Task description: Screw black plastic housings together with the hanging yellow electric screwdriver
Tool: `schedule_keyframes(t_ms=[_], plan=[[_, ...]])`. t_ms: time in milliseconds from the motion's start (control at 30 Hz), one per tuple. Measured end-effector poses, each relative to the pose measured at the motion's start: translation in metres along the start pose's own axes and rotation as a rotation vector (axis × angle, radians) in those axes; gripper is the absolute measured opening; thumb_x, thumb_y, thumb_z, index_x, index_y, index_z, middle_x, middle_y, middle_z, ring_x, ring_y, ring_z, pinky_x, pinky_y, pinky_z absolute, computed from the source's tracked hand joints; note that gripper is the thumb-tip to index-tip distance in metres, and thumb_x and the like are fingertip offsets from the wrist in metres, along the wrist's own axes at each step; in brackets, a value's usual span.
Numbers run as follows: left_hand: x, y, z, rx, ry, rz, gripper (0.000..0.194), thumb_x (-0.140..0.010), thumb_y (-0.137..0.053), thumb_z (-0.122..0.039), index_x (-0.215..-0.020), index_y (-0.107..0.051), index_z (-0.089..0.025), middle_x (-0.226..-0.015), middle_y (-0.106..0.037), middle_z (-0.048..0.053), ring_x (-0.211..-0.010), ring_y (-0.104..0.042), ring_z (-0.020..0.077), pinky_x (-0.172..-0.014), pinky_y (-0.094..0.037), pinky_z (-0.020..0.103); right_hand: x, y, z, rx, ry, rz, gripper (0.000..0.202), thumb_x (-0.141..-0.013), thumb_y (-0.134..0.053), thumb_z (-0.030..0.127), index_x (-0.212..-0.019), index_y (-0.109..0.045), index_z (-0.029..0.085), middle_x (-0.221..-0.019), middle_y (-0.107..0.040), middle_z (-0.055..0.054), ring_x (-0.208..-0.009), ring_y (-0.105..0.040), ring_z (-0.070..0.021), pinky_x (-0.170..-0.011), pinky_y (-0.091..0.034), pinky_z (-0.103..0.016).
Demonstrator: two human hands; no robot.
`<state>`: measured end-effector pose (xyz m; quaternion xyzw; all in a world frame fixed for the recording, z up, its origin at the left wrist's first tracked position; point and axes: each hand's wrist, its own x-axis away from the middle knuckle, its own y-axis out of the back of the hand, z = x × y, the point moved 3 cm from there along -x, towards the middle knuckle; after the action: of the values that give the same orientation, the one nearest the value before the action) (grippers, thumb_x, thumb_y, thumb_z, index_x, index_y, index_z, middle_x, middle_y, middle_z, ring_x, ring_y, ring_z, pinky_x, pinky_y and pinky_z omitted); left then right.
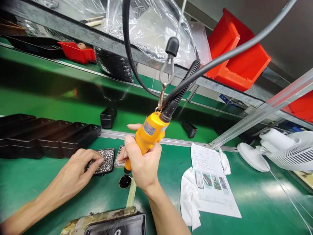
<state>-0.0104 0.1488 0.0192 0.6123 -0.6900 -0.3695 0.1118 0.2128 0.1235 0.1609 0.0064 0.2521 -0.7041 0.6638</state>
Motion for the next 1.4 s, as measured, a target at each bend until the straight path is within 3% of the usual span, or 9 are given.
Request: schedule_keyframes(t_ms=[133, 267, 433, 533, 667, 967, 1200, 1400], plan=[[0.017, 0.005, -0.014, 0.2, 0.134, 0.068, 0.044, -0.112, -0.051, -0.062, -0.097, -0.07, -0.025, -0.086, -0.075, 0.002, -0.079, -0.071, 0.0188, -0.07, -0.057, 0.028, 0.003, -0.004, 0.005, -0.038, -0.014, -0.029, 0.024, -0.104, -0.076, 0.037, -0.123, -0.07, 0.024, -0.059, -0.058, 0.012, -0.046, -0.058, -0.0106, -0.049, -0.056, -0.022], [0.038, 0.0, -0.048, 0.419, 0.177, 0.14, 0.048, -0.106, -0.063, -0.069, -0.091, -0.075, -0.025, -0.095, -0.085, 0.004, -0.088, -0.084, 0.0197, -0.075, -0.069, 0.025, 0.009, -0.011, 0.013, -0.096, -0.013, -0.059, 0.025, -0.104, -0.075, 0.038, -0.125, -0.067, 0.027, -0.059, -0.056, 0.013, -0.041, -0.053, -0.0108, -0.043, -0.056, -0.023], [0.048, -0.007, -0.069, 0.509, 0.16, 0.05, 0.034, -0.093, -0.082, -0.063, -0.089, -0.08, -0.03, -0.084, -0.084, -0.001, -0.075, -0.083, 0.0161, -0.069, -0.067, 0.019, 0.021, -0.018, 0.017, -0.144, 0.032, -0.034, 0.016, -0.11, -0.073, 0.036, -0.121, -0.066, 0.029, -0.055, -0.056, 0.014, -0.037, -0.044, -0.0081, -0.04, -0.046, -0.018], [0.051, -0.006, -0.071, 0.49, 0.123, -0.004, 0.023, -0.089, -0.087, -0.055, -0.089, -0.081, -0.033, -0.082, -0.083, -0.004, -0.071, -0.08, 0.0128, -0.068, -0.065, 0.014, 0.027, -0.02, 0.014, -0.151, 0.023, -0.001, 0.013, -0.111, -0.073, 0.037, -0.118, -0.066, 0.029, -0.056, -0.057, 0.013, -0.037, -0.042, -0.0077, -0.041, -0.045, -0.018], [0.055, -0.005, -0.071, 0.459, 0.086, -0.01, 0.018, -0.094, -0.082, -0.052, -0.102, -0.08, -0.036, -0.088, -0.086, -0.006, -0.077, -0.084, 0.0132, -0.074, -0.067, 0.015, 0.034, -0.024, 0.01, -0.147, -0.019, 0.048, 0.011, -0.113, -0.072, 0.038, -0.119, -0.07, 0.03, -0.058, -0.059, 0.012, -0.038, -0.042, -0.0075, -0.042, -0.045, -0.019], [0.058, -0.006, -0.072, 0.42, 0.086, -0.033, 0.033, -0.099, -0.075, -0.065, -0.113, -0.074, -0.035, -0.087, -0.087, -0.006, -0.072, -0.085, 0.0145, -0.071, -0.069, 0.018, 0.039, -0.03, 0.009, -0.101, 0.013, 0.089, 0.01, -0.111, -0.074, 0.039, -0.119, -0.072, 0.033, -0.058, -0.053, 0.013, -0.038, -0.038, -0.0073, -0.04, -0.041, -0.02], [0.067, -0.008, -0.065, 0.312, 0.174, 0.01, 0.045, -0.096, -0.077, -0.065, -0.128, -0.072, -0.033, -0.096, -0.089, -0.001, -0.082, -0.088, 0.0221, -0.078, -0.072, 0.028, 0.047, -0.03, -0.003, 0.002, -0.014, 0.057, 0.014, -0.11, -0.077, 0.042, -0.117, -0.071, 0.032, -0.059, -0.05, 0.011, -0.04, -0.041, -0.0089, -0.041, -0.041, -0.023], [0.064, -0.009, -0.072, 0.329, 0.153, 0.008, 0.047, -0.099, -0.072, -0.065, -0.134, -0.072, -0.033, -0.096, -0.09, -0.001, -0.079, -0.087, 0.0207, -0.077, -0.071, 0.027, 0.046, -0.028, -0.004, -0.033, -0.002, 0.066, 0.011, -0.111, -0.076, 0.037, -0.12, -0.072, 0.032, -0.061, -0.052, 0.011, -0.041, -0.042, -0.0081, -0.042, -0.041, -0.021]])
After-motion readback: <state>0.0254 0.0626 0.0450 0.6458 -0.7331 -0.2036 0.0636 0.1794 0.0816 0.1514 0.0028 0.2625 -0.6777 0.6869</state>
